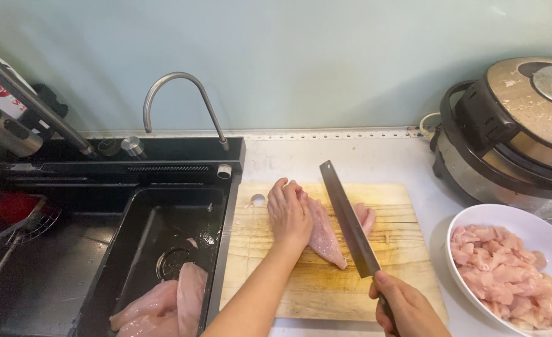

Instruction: Slicing raw chicken breast into strips on a wooden cutting board.

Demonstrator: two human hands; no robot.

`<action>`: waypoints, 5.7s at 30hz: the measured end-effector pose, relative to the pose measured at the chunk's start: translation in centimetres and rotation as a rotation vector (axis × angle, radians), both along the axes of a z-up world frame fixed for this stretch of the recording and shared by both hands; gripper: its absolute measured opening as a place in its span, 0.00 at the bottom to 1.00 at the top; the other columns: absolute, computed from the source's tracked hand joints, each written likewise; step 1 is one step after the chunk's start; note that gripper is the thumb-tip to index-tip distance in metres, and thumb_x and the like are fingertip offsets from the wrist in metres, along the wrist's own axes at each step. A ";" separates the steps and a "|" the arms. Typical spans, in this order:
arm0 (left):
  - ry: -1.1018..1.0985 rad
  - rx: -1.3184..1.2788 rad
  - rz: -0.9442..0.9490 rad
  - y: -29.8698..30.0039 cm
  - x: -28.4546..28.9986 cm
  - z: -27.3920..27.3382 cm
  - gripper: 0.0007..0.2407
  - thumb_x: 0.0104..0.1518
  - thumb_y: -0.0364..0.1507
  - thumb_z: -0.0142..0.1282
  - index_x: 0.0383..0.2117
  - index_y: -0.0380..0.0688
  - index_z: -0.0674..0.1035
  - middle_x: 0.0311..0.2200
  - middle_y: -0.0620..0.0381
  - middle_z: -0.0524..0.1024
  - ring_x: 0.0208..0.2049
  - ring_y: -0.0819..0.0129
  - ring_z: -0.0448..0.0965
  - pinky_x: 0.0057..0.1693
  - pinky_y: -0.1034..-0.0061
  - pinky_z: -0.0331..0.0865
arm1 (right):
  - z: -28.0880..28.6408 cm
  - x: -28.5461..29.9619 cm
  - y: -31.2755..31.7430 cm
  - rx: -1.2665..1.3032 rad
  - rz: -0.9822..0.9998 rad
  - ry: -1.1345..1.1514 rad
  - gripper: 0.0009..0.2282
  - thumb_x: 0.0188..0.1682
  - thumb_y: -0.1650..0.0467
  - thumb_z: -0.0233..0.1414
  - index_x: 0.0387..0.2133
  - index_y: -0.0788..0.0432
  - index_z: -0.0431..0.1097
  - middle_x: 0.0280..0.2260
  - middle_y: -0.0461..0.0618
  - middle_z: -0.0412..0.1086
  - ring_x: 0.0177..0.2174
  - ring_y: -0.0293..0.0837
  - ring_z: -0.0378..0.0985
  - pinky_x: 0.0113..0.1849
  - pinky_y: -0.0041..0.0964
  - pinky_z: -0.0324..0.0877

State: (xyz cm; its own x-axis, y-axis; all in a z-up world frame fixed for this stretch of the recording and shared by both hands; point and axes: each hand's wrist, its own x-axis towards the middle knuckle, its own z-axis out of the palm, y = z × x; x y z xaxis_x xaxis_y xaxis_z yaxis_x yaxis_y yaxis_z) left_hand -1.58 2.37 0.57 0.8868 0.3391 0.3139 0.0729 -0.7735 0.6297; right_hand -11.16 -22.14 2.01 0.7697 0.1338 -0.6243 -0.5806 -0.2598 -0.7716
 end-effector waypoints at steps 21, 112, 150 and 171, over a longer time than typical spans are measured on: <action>0.079 0.086 -0.015 -1.3 0.7 -0.6 0.18 0.62 0.29 0.46 0.57 0.35 0.63 0.54 0.42 0.63 0.53 0.50 0.63 0.63 0.58 0.54 | 3.7 3.0 7.3 -0.163 0.166 -0.048 0.20 0.56 0.55 0.41 0.32 0.61 0.66 0.12 0.52 0.61 0.07 0.47 0.62 0.12 0.44 0.59; 0.137 0.037 -0.027 0.2 -0.5 0.0 0.11 0.66 0.35 0.43 0.45 0.41 0.70 0.47 0.49 0.70 0.50 0.56 0.68 0.58 0.62 0.59 | 0.5 -2.6 5.5 -0.025 -0.003 0.023 0.22 0.57 0.53 0.44 0.31 0.61 0.70 0.12 0.51 0.59 0.08 0.43 0.58 0.14 0.38 0.54; 0.150 0.061 -0.092 -0.5 0.3 -0.4 0.06 0.66 0.31 0.41 0.45 0.49 0.68 0.43 0.53 0.68 0.47 0.59 0.65 0.55 0.63 0.56 | 2.4 -2.9 6.9 -0.143 0.067 0.052 0.23 0.56 0.53 0.41 0.32 0.62 0.65 0.12 0.52 0.58 0.07 0.46 0.60 0.12 0.44 0.58; 0.312 0.050 -0.112 0.0 -0.3 0.5 0.10 0.69 0.34 0.38 0.49 0.44 0.65 0.49 0.52 0.67 0.52 0.59 0.64 0.61 0.63 0.55 | 1.9 -2.0 -0.1 -0.050 -0.276 0.038 0.23 0.57 0.52 0.40 0.31 0.60 0.64 0.11 0.51 0.52 0.08 0.45 0.50 0.14 0.41 0.44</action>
State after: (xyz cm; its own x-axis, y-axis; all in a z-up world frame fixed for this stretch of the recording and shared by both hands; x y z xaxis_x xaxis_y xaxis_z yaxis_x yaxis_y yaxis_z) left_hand -1.83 2.40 1.12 0.9737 0.2250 0.0351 0.1689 -0.8171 0.5512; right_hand -13.18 -22.28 3.91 0.7483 -0.1092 -0.6543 -0.6633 -0.1249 -0.7379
